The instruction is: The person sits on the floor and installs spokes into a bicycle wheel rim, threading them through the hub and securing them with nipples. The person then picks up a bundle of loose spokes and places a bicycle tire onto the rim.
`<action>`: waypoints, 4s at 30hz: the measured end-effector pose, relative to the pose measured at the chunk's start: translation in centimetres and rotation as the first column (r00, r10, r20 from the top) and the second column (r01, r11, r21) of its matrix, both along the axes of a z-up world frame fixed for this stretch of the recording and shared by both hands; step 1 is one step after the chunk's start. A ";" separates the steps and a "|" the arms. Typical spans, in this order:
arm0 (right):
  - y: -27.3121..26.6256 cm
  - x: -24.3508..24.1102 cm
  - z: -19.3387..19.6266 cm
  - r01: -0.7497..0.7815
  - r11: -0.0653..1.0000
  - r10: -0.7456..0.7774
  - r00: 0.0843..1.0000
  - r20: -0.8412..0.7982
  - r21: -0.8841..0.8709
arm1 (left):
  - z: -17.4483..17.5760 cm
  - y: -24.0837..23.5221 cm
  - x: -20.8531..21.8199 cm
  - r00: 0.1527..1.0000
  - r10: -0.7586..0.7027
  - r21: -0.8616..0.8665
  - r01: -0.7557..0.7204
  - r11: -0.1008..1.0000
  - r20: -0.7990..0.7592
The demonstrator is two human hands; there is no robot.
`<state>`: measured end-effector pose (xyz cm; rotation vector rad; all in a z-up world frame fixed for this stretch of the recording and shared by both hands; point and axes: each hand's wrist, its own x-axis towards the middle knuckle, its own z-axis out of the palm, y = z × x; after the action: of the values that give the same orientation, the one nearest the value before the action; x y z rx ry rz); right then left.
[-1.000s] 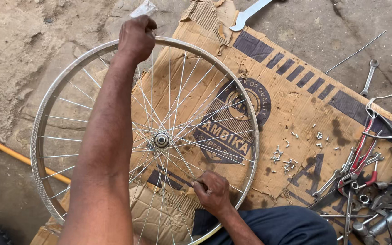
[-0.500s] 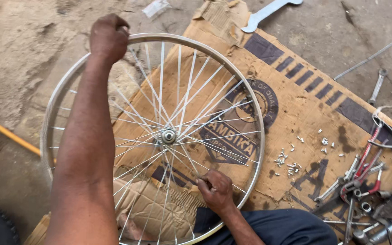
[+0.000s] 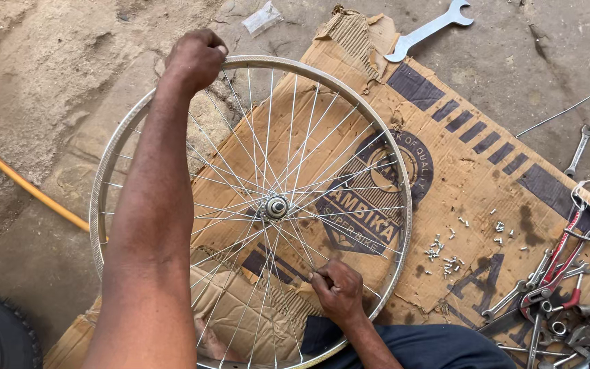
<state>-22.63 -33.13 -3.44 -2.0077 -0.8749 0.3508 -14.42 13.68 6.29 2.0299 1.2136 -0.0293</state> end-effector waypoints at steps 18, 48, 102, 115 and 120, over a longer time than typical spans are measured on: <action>0.0 -0.2 1.6 0.005 1.000 -0.005 0.999 -0.047 0.011 | -2.3 2.0 -12.6 0.913 0.099 -0.037 -0.092 0.995 0.395; -0.1 -0.8 0.6 0.013 1.000 -0.014 1.000 0.025 0.012 | 0.1 -1.6 -20.7 0.950 0.207 0.060 -0.226 0.972 0.235; -7.9 0.4 4.2 -0.293 0.861 0.202 0.948 -0.248 -0.416 | -1.9 -41.5 -22.1 0.971 -0.156 -0.049 0.167 0.985 0.181; -13.5 2.1 6.2 0.579 0.784 -0.009 0.370 -0.929 0.223 | -4.9 -44.9 -23.8 0.948 -0.288 -0.303 0.317 0.899 0.138; -15.3 -2.9 6.6 0.629 0.740 0.054 0.296 -0.954 0.237 | -4.0 -44.7 -23.4 0.967 -0.085 -0.447 0.189 0.874 0.241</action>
<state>-25.56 -48.47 3.14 -0.9782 0.2143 0.7856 -37.87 -31.00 2.33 1.6382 0.8256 -0.1547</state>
